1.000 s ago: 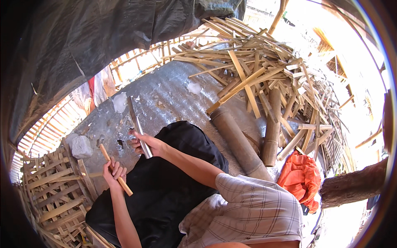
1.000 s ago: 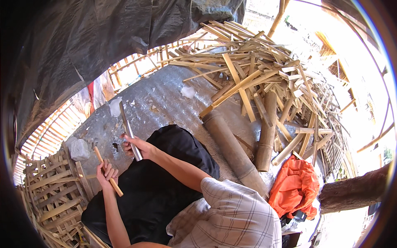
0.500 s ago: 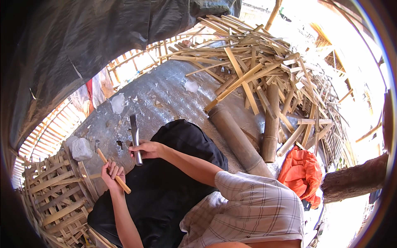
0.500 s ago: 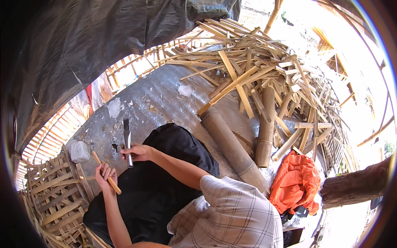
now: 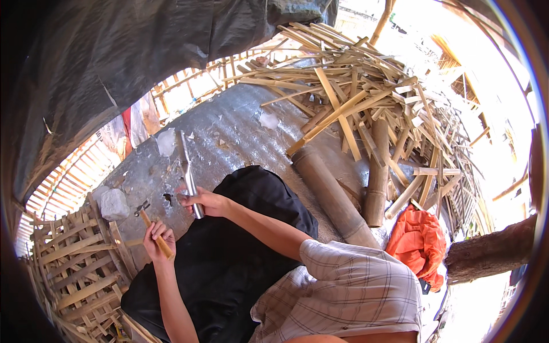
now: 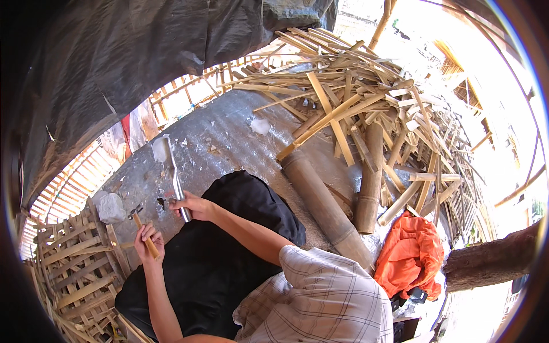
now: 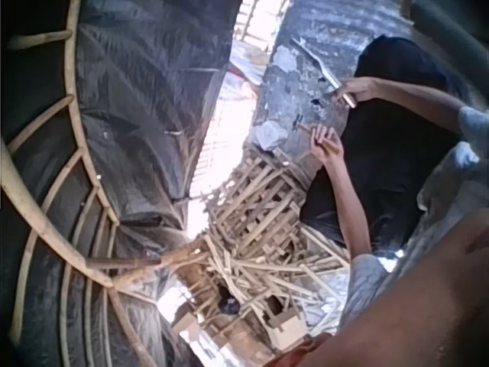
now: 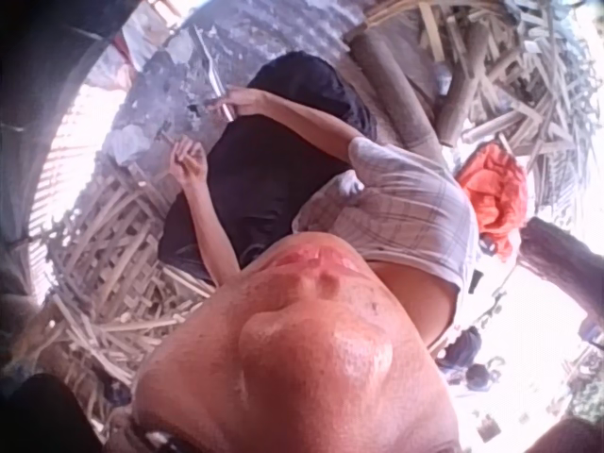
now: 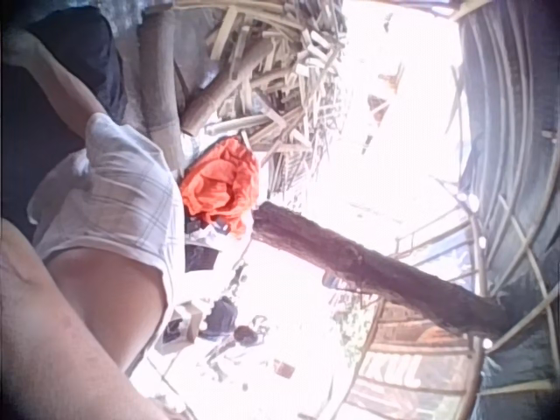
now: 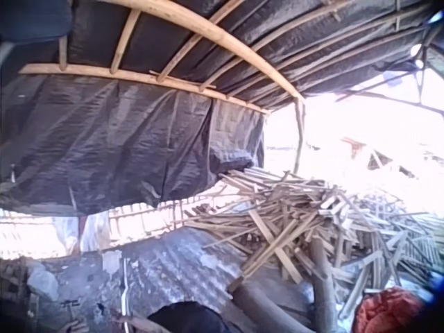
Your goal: The person uses a hammer and a chisel-like tool to split a segment of bamboo vertically while sitting in a workshop.
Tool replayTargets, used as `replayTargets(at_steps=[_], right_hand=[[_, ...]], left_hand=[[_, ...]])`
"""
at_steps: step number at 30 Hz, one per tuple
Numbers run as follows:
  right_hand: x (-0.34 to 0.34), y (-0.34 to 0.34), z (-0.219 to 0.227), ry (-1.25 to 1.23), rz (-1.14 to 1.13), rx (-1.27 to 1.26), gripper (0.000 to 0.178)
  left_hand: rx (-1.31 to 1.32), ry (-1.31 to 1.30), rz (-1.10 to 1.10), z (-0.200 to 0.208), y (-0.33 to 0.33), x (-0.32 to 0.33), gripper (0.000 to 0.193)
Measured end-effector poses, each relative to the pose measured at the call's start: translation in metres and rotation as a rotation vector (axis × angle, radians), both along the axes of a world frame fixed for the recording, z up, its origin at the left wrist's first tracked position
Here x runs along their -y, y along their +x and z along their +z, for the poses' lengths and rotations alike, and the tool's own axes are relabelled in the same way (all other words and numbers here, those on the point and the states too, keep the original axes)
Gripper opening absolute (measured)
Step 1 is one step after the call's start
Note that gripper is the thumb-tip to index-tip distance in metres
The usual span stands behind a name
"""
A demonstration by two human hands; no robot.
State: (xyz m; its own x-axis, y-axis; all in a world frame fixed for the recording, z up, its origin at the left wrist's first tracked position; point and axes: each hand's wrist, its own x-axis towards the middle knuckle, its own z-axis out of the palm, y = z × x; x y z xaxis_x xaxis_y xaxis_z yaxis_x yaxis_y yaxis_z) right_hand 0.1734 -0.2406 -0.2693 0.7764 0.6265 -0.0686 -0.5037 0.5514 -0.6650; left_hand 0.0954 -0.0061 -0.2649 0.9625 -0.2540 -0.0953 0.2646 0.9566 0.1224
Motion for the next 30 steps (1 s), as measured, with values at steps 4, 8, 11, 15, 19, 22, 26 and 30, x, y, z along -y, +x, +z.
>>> replayTargets(at_steps=[4, 8, 11, 15, 19, 22, 26, 30], right_hand=[[-0.008, -0.002, -0.023, -0.226, 0.118, 0.044, 0.024], [0.000, 0.007, -0.014, 0.325, 0.236, -0.229, 0.017], [-0.001, 0.006, -0.016, 0.005, 0.042, -0.162, 0.018], [-0.003, -0.003, -0.017, -0.124, -0.111, 0.313, 0.046], [-0.002, -0.013, 0.016, 0.011, -0.017, -0.030, 0.046], [0.003, -0.008, 0.003, -0.186, 0.244, -0.136, 0.042], [-0.006, -0.005, -0.014, 0.086, 0.165, -0.137, 0.024], [-0.010, -0.004, -0.002, -0.095, -0.034, -0.021, 0.018]], left_hand=[[-0.009, 0.010, 0.060, 0.009, -0.004, 0.003, 0.021], [0.024, -0.006, 0.042, 0.005, -0.002, -0.002, 0.022], [0.029, 0.020, 0.047, 0.008, -0.003, 0.000, 0.023], [0.020, 0.039, 0.056, 0.009, -0.003, 0.002, 0.023], [0.004, 0.001, 0.044, 0.008, -0.005, 0.001, 0.024], [0.027, 0.031, 0.052, 0.008, -0.003, 0.002, 0.024], [0.002, 0.011, 0.061, 0.011, -0.004, 0.002, 0.024], [-0.017, -0.014, 0.069, 0.012, -0.005, 0.002, 0.025]])
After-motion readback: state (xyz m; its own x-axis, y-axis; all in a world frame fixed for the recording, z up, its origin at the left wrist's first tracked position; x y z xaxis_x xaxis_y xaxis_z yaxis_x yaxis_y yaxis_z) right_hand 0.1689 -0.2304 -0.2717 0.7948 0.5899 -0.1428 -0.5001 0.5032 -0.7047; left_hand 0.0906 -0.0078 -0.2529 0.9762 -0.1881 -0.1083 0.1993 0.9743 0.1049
